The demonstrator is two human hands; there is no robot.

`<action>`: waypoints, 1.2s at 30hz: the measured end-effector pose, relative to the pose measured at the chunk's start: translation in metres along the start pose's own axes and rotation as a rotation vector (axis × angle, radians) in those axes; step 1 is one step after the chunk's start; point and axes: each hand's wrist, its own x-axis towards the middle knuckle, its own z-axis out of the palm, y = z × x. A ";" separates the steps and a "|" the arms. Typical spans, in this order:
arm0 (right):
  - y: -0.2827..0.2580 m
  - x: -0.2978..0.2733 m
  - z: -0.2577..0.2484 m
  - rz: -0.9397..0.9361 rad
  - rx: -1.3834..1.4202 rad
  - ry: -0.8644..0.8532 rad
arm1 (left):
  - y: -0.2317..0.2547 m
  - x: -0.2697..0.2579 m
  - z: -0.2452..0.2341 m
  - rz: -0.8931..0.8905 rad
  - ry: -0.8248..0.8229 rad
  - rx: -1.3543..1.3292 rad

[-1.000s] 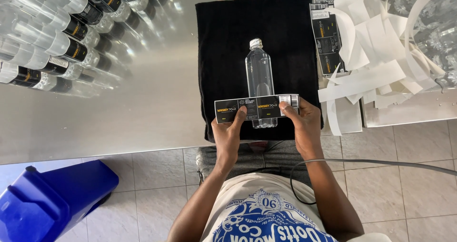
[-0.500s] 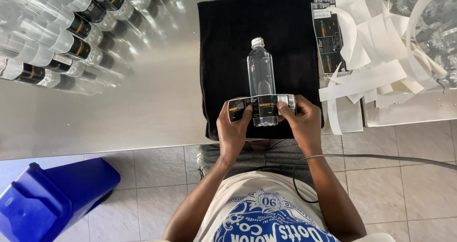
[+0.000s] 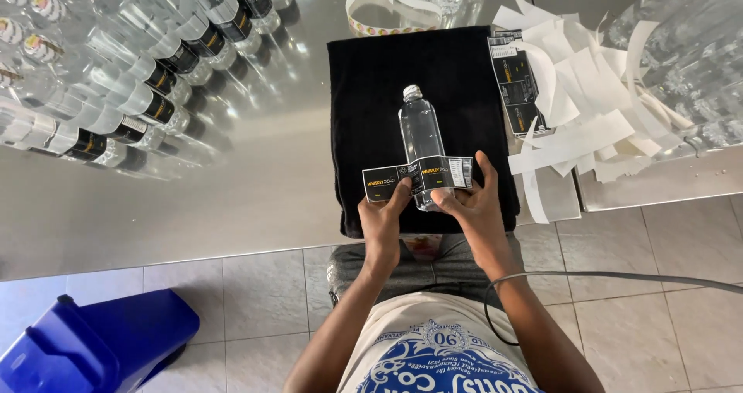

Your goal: Manually applying adhesive labels to clear glass bottles on a production table.

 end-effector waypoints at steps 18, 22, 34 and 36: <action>-0.032 -0.011 0.001 -0.198 0.084 -0.197 | 0.081 0.005 -0.017 0.219 -0.126 -0.403; -0.004 -0.016 0.019 -0.721 -0.402 0.072 | 0.076 0.008 -0.005 0.228 0.042 -0.450; -0.022 -0.008 0.024 -1.107 -1.080 0.072 | 0.065 -0.026 0.018 0.421 -0.066 -0.388; -0.037 -0.013 0.019 -0.967 -0.911 -0.091 | 0.062 -0.020 0.013 0.475 -0.117 -0.416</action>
